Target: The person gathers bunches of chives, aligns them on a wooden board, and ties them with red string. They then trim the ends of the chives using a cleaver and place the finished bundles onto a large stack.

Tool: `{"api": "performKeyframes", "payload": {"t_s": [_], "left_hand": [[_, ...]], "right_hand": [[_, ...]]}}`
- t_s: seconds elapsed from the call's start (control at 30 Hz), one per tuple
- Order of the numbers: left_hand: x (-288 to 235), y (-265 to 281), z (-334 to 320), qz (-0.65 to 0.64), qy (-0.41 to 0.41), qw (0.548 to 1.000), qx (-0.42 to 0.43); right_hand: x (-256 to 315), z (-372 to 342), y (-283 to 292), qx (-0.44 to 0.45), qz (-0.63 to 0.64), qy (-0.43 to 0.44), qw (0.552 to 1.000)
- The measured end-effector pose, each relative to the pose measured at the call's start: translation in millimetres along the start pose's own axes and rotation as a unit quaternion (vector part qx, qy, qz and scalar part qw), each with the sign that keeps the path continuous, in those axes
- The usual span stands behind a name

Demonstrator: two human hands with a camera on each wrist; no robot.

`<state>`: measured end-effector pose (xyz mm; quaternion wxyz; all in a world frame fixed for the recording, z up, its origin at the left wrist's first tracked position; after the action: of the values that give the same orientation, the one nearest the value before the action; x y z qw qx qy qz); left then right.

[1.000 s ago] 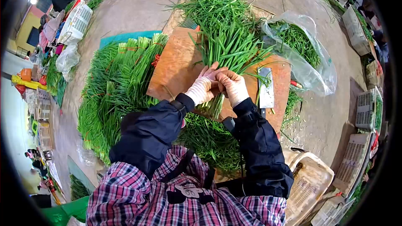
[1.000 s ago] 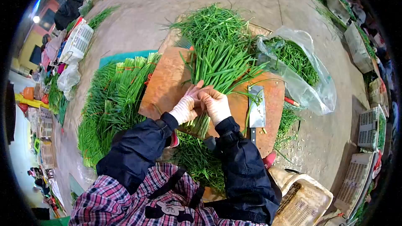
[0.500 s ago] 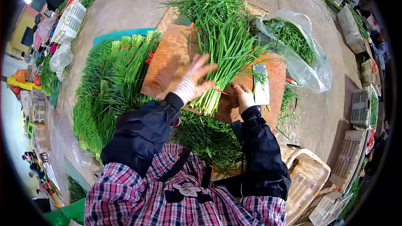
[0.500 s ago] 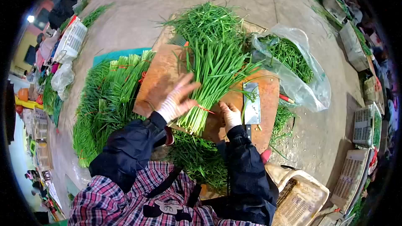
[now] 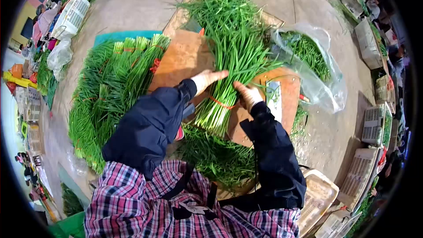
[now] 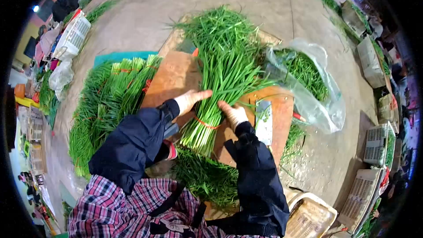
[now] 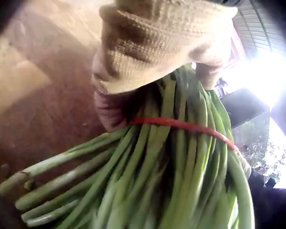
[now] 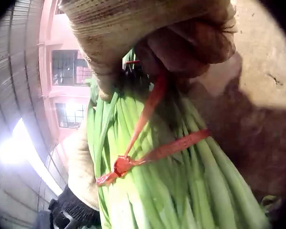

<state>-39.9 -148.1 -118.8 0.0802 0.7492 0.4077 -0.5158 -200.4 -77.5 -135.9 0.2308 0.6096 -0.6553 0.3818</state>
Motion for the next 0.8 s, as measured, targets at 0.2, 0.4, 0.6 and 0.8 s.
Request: {"api": "performKeyframes", "payload": {"t_s": [0.2, 0.4, 0.6, 0.8], "left_hand": [[-11.2, -25.5, -43.6, 0.041, -0.065, 0.997, 0.017], [-103.4, -77.1, -96.8, 0.108, -0.266, 0.957, 0.049], [-168.0, -112.6, -139.2, 0.177, -0.295, 0.938, 0.05], [-117.3, -95.9, -115.6, 0.557, -0.273, 0.784, 0.006]], "right_hand": [[15.1, -33.3, -29.3, 0.036, 0.047, 0.199, 0.978], [99.3, -120.8, -40.5, 0.042, -0.068, 0.316, 0.945], [158.8, -177.0, -45.0, 0.068, -0.09, 0.355, 0.928], [62.2, -63.7, 15.6, -0.035, -0.174, 0.312, 0.933]]}}
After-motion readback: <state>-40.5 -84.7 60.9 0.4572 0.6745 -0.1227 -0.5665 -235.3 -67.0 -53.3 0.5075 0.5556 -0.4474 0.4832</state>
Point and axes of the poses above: each hand's wrist, its own z-axis towards the middle knuckle, its own y-axis out of the back of the hand, x = y × z, the point moved 7 cm from there along z, towards the middle knuckle, and after that the axes turned 11 degrees about x, right-handed, at the moved point
